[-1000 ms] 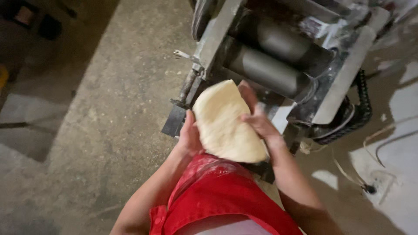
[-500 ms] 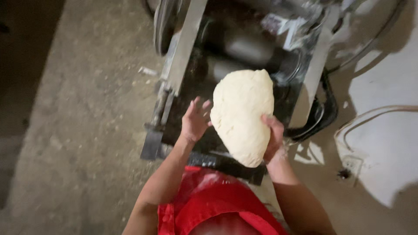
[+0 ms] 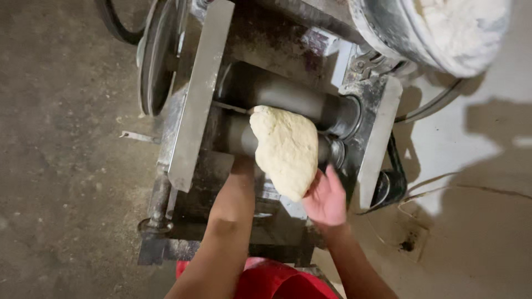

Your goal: The person repeatedly feeds a piece of dough through an electric roller by hand, catching it from underneath and folding it before feeding it back through, while occasionally sprinkling flour onto the rollers.

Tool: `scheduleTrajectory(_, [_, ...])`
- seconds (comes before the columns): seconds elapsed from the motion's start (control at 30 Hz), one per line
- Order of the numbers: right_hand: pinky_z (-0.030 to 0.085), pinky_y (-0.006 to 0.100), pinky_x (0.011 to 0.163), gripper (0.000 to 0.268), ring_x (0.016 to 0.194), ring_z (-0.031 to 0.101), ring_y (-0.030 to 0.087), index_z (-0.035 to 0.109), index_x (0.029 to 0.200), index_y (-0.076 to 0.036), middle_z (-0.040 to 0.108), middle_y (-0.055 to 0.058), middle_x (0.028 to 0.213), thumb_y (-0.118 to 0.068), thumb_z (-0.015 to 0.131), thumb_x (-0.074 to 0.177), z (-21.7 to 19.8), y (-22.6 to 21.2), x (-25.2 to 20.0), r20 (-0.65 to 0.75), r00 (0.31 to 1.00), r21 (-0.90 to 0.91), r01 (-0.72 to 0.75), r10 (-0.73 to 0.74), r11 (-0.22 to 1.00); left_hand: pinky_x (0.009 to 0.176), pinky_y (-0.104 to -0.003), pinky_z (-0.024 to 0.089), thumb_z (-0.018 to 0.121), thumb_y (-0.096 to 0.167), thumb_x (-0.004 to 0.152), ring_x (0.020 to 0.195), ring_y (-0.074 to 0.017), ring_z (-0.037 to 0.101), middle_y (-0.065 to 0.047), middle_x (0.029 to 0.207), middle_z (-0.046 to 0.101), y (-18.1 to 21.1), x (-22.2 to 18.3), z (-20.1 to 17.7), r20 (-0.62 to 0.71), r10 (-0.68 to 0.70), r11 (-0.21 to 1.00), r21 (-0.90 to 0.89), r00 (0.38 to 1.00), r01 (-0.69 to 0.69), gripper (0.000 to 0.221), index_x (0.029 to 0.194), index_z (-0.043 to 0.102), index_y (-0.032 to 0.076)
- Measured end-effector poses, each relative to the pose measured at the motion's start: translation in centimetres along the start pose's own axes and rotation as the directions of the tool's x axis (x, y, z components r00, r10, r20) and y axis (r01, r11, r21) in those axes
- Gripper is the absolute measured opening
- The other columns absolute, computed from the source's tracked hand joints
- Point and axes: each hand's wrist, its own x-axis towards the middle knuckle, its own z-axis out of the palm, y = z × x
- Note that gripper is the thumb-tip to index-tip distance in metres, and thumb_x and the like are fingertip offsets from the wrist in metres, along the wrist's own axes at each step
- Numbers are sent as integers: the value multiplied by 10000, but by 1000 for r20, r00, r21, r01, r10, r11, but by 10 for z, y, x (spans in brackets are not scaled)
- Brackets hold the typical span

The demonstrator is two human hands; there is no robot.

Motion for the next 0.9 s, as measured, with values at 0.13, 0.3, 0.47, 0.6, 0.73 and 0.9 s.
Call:
scheduleTrajectory(0.13, [475, 462, 1083, 615, 1249, 607, 315, 435, 1506, -25, 619, 155, 1370, -333, 570, 992, -85, 20, -13, -221, 974, -420, -44, -55, 907, 963, -462, 528, 553, 380, 944, 1142, -307, 635, -114, 1294, 631, -11, -5, -7, -3, 24, 998, -64, 1000, -24, 511, 1381, 502, 120])
scheduleTrajectory(0.3, [521, 502, 1028, 609, 1156, 667, 386, 428, 1482, -20, 626, 205, 1332, -236, 623, 947, -184, 69, -48, -279, 955, -447, -227, 106, 865, 936, -421, 547, 583, 303, 944, 1089, -280, 673, -121, 1224, 682, -10, -73, -26, 23, 44, 997, -70, 999, -42, 441, 1316, 577, 66])
scheduleTrajectory(0.47, [567, 424, 1012, 661, 1210, 654, 266, 387, 1499, -106, 539, 75, 1436, -267, 643, 911, -192, 84, -61, 12, 993, -990, -5, 119, 139, 910, -380, 566, 613, 225, 944, 1035, -254, 711, -129, 1153, 733, -8, -211, -2, 67, 33, 994, 101, 997, -39, 376, 1252, 652, 12])
scheduleTrajectory(0.6, [573, 457, 989, 521, 1140, 662, 319, 489, 1488, -25, 637, 207, 1315, -301, 528, 1048, -185, 100, -10, -105, 963, -560, -262, 247, 786, 963, -418, 581, 651, 151, 961, 1124, -280, 699, -158, 1224, 722, -12, -335, 25, 57, 4, 969, 247, 998, -18, 389, 1293, 629, -50])
scheduleTrajectory(0.73, [633, 388, 991, 415, 1167, 707, 201, 604, 1367, -152, 700, 67, 1309, -413, 516, 1058, -145, 107, 16, 348, 904, -844, 418, 249, -338, 920, -442, 594, 640, 160, 930, 1082, -285, 706, -155, 1208, 710, -19, -447, 45, 63, 48, 967, 247, 997, -62, 399, 1282, 622, -27])
scheduleTrajectory(0.9, [577, 421, 1026, 512, 1225, 639, 244, 542, 1420, -122, 620, 104, 1372, -437, 564, 1017, -53, 122, 25, 342, 917, -461, -27, 206, 887, 1022, -474, 574, 660, 217, 937, 1184, -301, 669, -167, 1325, 674, -18, -569, 44, -36, 77, 940, 336, 996, -60, 493, 1365, 592, -19])
